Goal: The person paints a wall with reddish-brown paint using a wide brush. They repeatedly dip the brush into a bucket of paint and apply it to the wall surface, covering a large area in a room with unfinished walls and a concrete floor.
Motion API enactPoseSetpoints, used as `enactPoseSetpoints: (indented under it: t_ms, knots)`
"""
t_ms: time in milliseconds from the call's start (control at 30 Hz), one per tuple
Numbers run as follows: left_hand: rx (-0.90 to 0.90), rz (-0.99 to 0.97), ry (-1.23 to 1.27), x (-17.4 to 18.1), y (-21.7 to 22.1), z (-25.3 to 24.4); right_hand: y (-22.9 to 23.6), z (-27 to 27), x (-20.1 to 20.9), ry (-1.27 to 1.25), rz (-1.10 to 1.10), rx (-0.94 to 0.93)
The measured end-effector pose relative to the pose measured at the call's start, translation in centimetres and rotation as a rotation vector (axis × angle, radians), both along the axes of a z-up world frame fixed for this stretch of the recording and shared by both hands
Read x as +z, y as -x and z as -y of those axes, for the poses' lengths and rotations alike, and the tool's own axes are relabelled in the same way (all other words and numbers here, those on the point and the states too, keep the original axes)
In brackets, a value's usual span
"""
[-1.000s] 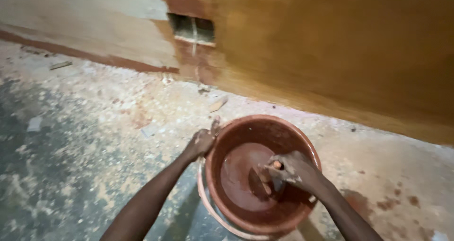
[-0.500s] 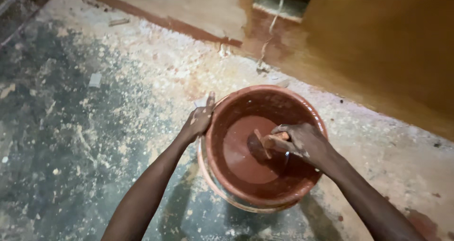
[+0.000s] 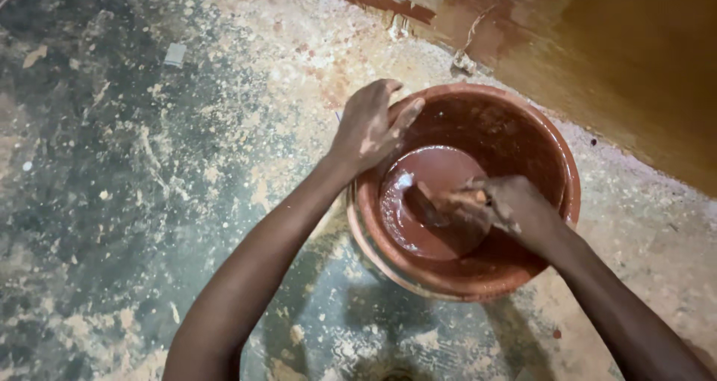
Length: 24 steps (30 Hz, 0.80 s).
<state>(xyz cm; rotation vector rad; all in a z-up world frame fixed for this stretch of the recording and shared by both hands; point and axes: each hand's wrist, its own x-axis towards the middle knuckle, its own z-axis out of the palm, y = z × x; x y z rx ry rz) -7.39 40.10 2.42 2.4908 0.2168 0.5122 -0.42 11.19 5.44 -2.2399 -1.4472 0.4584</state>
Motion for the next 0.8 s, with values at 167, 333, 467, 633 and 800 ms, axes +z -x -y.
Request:
enactPoseSetpoints:
  t_ms: [167,333,467,633,800]
  knots:
    - [-0.045,0.267,-0.231,2.1,1.5,2.2,0.0,0.8,0.2,-0.06,0.021,-0.091]
    - [-0.017,0.114,-0.034,3.4,1.4,1.5,1.1,0.3,-0.9,0.591,-0.017,-0.251]
    - [-0.026,0.16,-0.071,3.5,0.9,1.9,1.2,0.8,0.1,0.239,-0.019,-0.127]
    - [-0.199,0.087,0.109,2.5,0.0,3.7,-0.5,1.2,2.5,0.352,-0.077,-0.368]
    - [-0.259,0.231,-0.028,1.8,-0.3,5.7,-2.6,4.5,3.6,-0.461,-0.41,-0.48]
